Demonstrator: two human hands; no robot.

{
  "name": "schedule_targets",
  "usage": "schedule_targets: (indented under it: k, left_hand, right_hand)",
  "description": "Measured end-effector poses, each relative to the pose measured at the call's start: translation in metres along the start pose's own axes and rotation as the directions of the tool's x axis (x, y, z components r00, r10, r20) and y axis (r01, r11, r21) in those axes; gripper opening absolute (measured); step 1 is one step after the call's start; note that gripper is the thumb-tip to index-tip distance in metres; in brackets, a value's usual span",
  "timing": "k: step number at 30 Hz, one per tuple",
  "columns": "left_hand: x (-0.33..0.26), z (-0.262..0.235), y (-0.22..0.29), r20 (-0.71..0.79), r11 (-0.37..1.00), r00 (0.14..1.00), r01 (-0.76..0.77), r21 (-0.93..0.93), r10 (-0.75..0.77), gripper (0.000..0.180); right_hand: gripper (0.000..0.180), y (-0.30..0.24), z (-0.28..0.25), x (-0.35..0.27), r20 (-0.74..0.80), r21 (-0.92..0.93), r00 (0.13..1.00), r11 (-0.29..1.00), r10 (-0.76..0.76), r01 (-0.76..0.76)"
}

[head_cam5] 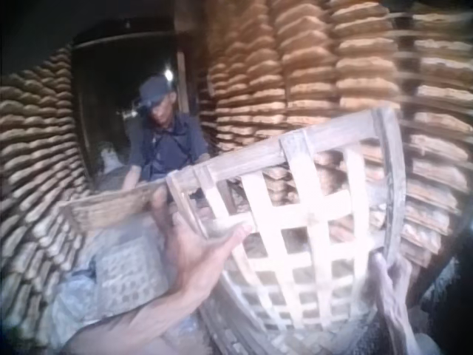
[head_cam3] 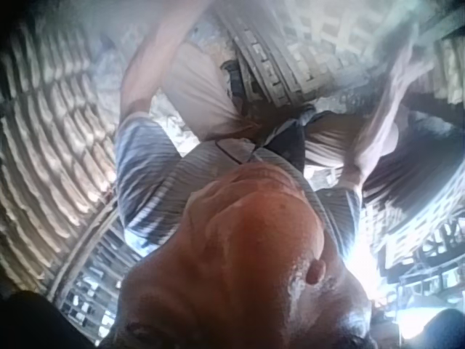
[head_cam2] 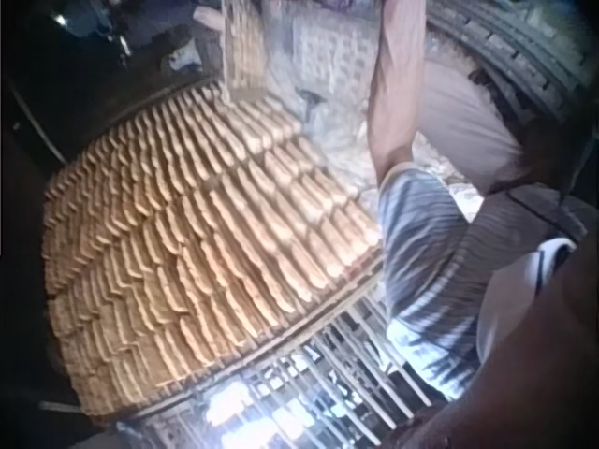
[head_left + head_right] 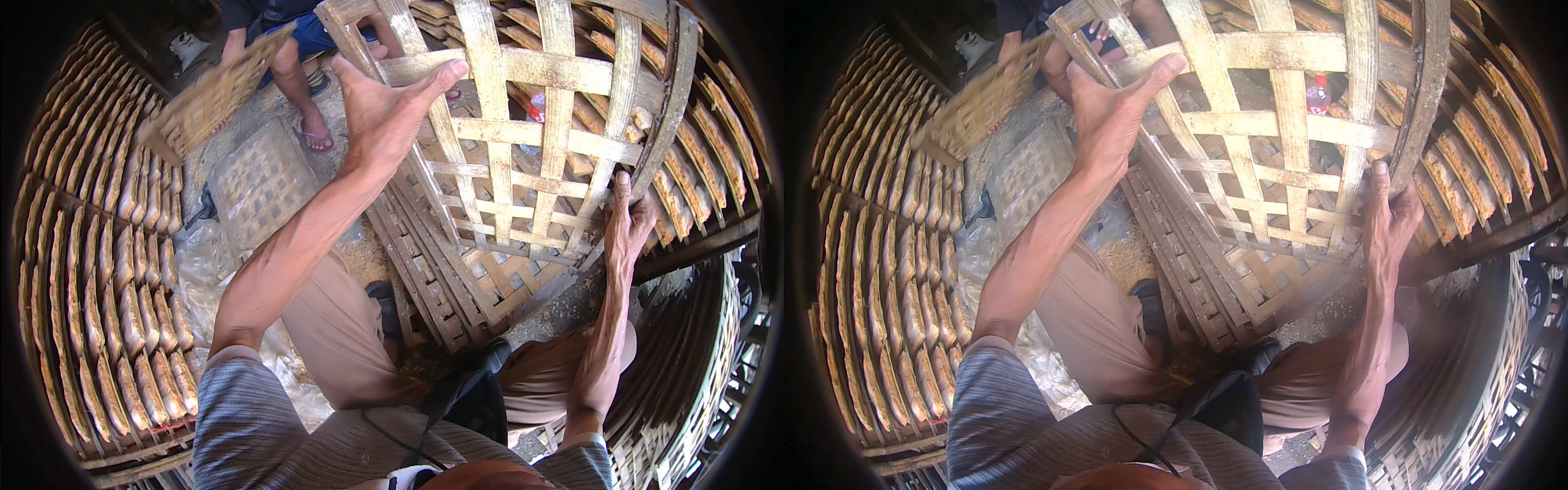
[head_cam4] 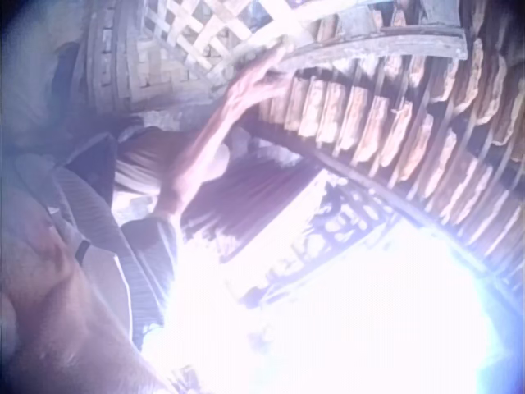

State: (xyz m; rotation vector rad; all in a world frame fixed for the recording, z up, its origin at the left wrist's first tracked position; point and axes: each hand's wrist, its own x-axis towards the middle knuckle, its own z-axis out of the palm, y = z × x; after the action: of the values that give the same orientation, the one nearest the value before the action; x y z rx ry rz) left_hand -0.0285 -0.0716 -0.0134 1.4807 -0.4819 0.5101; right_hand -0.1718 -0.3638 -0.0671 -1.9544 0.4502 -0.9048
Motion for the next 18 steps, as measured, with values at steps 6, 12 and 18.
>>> schedule_targets:
  k: [6, 12, 18]
  left_hand:
    - [0.002, 0.005, 0.038, 0.008, 0.931, 0.995, 0.089, 0.354, -0.098, 0.077]
    - [0.014, -0.012, -0.021, 0.122, 0.965, 0.992, -0.053, 0.258, 0.022, 0.132]
    - [0.014, -0.015, -0.022, 0.259, 0.778, 0.897, -0.439, 0.449, 0.357, 0.134]
  right_hand:
    - [0.036, 0.002, -0.003, -0.009, -0.047, -0.095, 0.993, 0.990, -0.109, 0.104]
    - [0.036, 0.001, 0.001, -0.009, -0.070, -0.118, 0.993, 0.990, -0.090, 0.082]
    - [0.035, 0.001, 0.001, -0.011, -0.079, -0.124, 0.989, 0.986, -0.122, 0.112]
